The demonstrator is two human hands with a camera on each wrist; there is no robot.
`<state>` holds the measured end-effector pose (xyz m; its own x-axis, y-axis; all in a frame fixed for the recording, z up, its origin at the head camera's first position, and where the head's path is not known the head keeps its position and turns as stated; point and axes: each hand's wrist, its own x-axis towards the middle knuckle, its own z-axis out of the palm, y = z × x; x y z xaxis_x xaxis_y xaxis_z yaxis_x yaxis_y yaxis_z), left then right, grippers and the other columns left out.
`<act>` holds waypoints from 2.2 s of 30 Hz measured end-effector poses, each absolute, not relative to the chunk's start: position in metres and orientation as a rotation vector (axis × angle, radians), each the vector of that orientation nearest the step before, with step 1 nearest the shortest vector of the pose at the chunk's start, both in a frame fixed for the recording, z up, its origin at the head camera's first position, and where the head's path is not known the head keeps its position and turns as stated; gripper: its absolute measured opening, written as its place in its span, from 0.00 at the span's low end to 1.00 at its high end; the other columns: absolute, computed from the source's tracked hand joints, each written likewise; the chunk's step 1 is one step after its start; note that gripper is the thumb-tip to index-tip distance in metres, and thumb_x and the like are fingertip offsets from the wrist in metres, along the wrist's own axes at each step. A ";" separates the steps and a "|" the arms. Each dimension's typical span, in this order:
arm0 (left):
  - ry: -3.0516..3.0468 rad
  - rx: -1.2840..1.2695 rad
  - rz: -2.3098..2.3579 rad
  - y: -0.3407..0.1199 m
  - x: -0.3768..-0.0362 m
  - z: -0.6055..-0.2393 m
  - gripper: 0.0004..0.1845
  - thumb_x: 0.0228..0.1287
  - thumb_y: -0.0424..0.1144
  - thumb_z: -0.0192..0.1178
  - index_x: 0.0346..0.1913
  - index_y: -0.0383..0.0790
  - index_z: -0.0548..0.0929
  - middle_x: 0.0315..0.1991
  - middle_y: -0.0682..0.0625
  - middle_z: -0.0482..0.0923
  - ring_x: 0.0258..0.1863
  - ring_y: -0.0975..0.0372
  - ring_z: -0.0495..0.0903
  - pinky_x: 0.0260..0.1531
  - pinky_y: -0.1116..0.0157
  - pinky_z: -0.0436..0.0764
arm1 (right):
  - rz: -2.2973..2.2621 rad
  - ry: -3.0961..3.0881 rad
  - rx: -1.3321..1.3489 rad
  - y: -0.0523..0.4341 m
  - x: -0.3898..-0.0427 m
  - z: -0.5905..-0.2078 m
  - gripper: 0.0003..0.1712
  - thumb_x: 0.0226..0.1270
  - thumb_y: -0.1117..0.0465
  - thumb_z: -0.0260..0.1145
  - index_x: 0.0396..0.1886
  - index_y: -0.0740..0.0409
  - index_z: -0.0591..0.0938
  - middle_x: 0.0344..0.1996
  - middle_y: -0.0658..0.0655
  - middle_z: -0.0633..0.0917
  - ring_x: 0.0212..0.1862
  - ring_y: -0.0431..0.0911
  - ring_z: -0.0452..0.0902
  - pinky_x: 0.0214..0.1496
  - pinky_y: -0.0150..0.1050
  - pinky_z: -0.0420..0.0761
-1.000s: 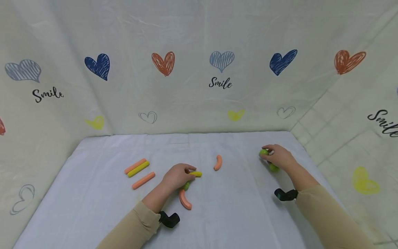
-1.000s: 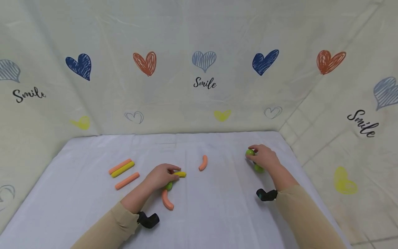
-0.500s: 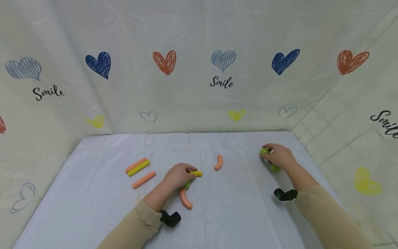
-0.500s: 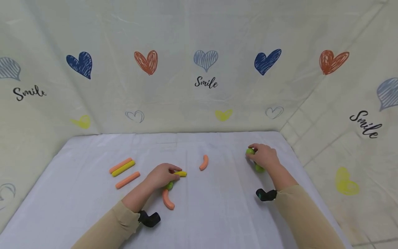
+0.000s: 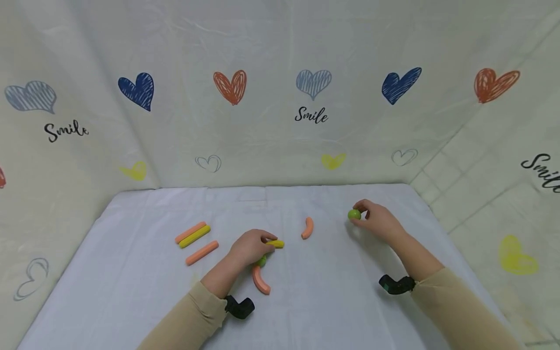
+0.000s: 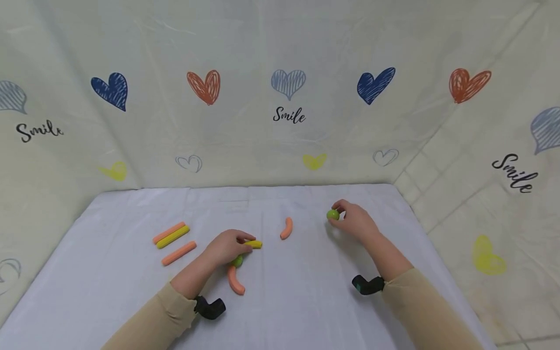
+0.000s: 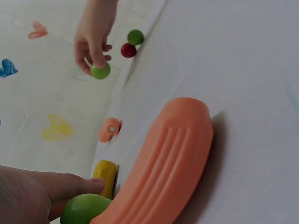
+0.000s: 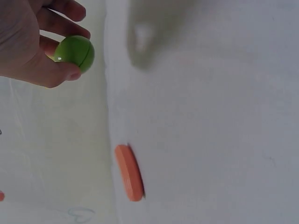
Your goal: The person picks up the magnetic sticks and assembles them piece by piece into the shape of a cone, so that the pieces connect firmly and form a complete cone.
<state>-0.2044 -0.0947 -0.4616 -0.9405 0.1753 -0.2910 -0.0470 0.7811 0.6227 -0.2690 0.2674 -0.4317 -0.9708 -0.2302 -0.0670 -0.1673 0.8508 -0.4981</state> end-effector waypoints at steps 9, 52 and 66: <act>2.643 0.111 0.956 -0.096 -0.206 -0.461 0.14 0.65 0.44 0.66 0.52 0.54 0.87 0.45 0.50 0.80 0.40 0.60 0.76 0.41 0.58 0.76 | -0.819 2.834 -0.320 0.232 -0.247 -0.435 0.23 0.65 0.51 0.70 0.55 0.55 0.77 0.45 0.56 0.82 0.40 0.49 0.73 0.36 0.39 0.75; 2.632 0.130 1.087 -0.103 -0.200 -0.468 0.14 0.65 0.45 0.66 0.53 0.54 0.87 0.47 0.49 0.81 0.41 0.59 0.77 0.43 0.57 0.76 | -0.822 2.773 -0.531 0.109 -0.205 -0.459 0.17 0.60 0.55 0.75 0.46 0.48 0.80 0.46 0.53 0.87 0.46 0.46 0.82 0.48 0.46 0.78; 2.551 0.211 1.059 -0.109 -0.204 -0.461 0.16 0.66 0.47 0.64 0.56 0.54 0.85 0.46 0.50 0.81 0.39 0.59 0.76 0.39 0.59 0.75 | -0.687 2.831 -0.508 0.109 -0.200 -0.452 0.25 0.60 0.50 0.75 0.55 0.51 0.80 0.45 0.51 0.85 0.45 0.46 0.81 0.48 0.46 0.79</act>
<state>-0.2041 -0.1089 -0.4611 -0.9205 0.2743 -0.2781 -0.0033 0.7065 0.7077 -0.1995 0.1086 -0.4519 -0.9244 -0.3688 -0.0967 -0.2834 0.8344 -0.4727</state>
